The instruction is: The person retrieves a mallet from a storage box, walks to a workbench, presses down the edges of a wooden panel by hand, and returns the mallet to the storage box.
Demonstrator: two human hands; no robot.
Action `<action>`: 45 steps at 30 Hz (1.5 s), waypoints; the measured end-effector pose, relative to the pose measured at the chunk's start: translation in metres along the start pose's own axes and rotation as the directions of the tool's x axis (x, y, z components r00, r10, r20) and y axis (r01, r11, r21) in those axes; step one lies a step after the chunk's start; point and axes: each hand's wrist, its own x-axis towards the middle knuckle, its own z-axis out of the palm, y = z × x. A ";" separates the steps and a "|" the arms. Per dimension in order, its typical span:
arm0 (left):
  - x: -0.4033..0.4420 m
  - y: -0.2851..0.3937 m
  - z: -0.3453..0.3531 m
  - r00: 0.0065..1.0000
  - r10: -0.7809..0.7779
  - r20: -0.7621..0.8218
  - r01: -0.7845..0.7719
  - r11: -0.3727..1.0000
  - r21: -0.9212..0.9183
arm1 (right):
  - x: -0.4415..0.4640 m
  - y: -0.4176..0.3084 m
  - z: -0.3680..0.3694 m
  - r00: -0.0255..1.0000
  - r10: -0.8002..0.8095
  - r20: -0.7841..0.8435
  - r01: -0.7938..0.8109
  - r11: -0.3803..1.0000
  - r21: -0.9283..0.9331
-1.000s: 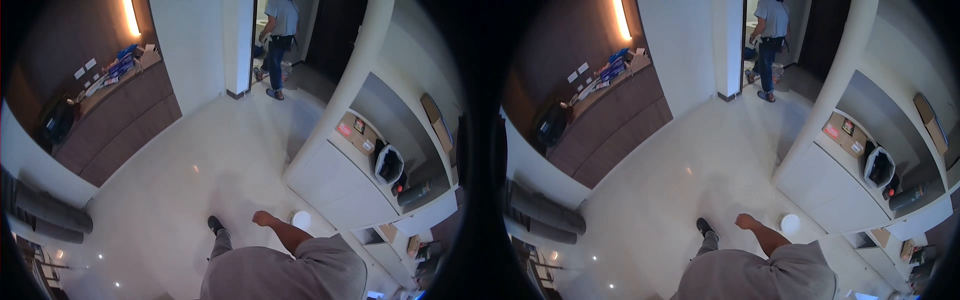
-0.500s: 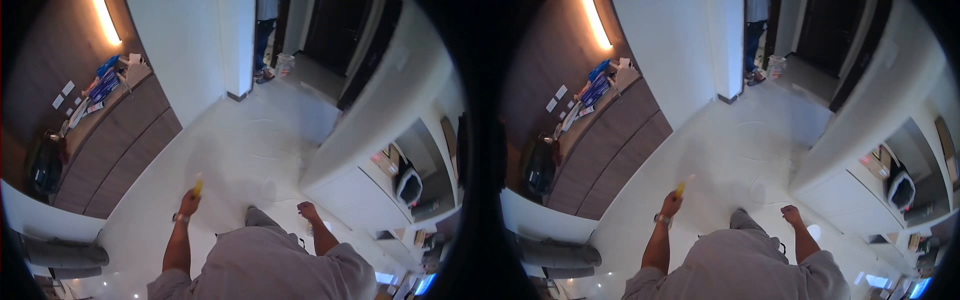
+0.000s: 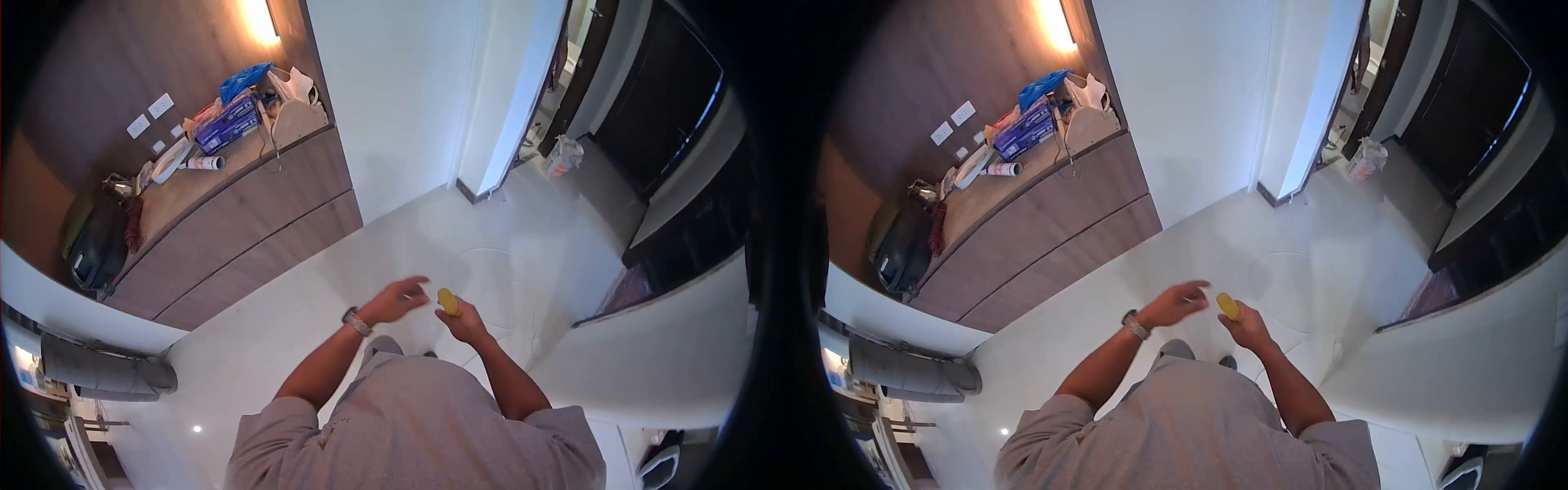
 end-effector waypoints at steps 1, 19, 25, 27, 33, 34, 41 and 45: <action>0.015 -0.018 -0.027 0.994 -0.051 -0.098 0.045 0.997 -0.058 | 0.016 0.016 -0.001 1.000 0.028 0.013 -0.027 0.996 -0.080; 0.390 -0.185 -0.378 0.584 -0.349 -0.733 -0.144 0.844 -0.516 | -0.070 0.163 -0.003 0.227 0.902 -0.366 -0.774 0.395 0.495; 0.398 -0.149 -0.370 0.545 -0.483 -0.686 -0.209 0.714 -0.669 | -0.055 0.155 0.017 0.581 0.692 -0.428 -0.797 0.590 -0.129; 0.394 -0.151 -0.363 0.539 -0.457 -0.707 -0.222 0.733 -0.643 | -0.053 0.159 0.025 0.419 0.809 -0.412 -0.862 0.497 0.101; 0.371 -0.142 -0.345 0.555 -0.431 -0.712 -0.154 0.788 -0.596 | -0.037 0.148 0.007 0.297 0.921 -0.253 -0.928 0.341 0.152; 0.368 -0.141 -0.343 0.551 -0.430 -0.716 -0.157 0.789 -0.594 | -0.028 0.142 -0.004 0.389 0.875 -0.288 -0.916 0.401 -0.019; 0.305 -0.169 -0.308 0.710 -0.237 -0.663 0.028 0.950 -0.310 | 0.025 0.178 -0.061 0.341 0.881 -0.326 -0.888 0.416 0.195; 0.291 -0.130 -0.254 0.767 -0.081 -0.637 0.169 0.982 0.079 | 0.066 0.184 -0.075 0.489 0.766 -0.418 -0.789 0.592 0.161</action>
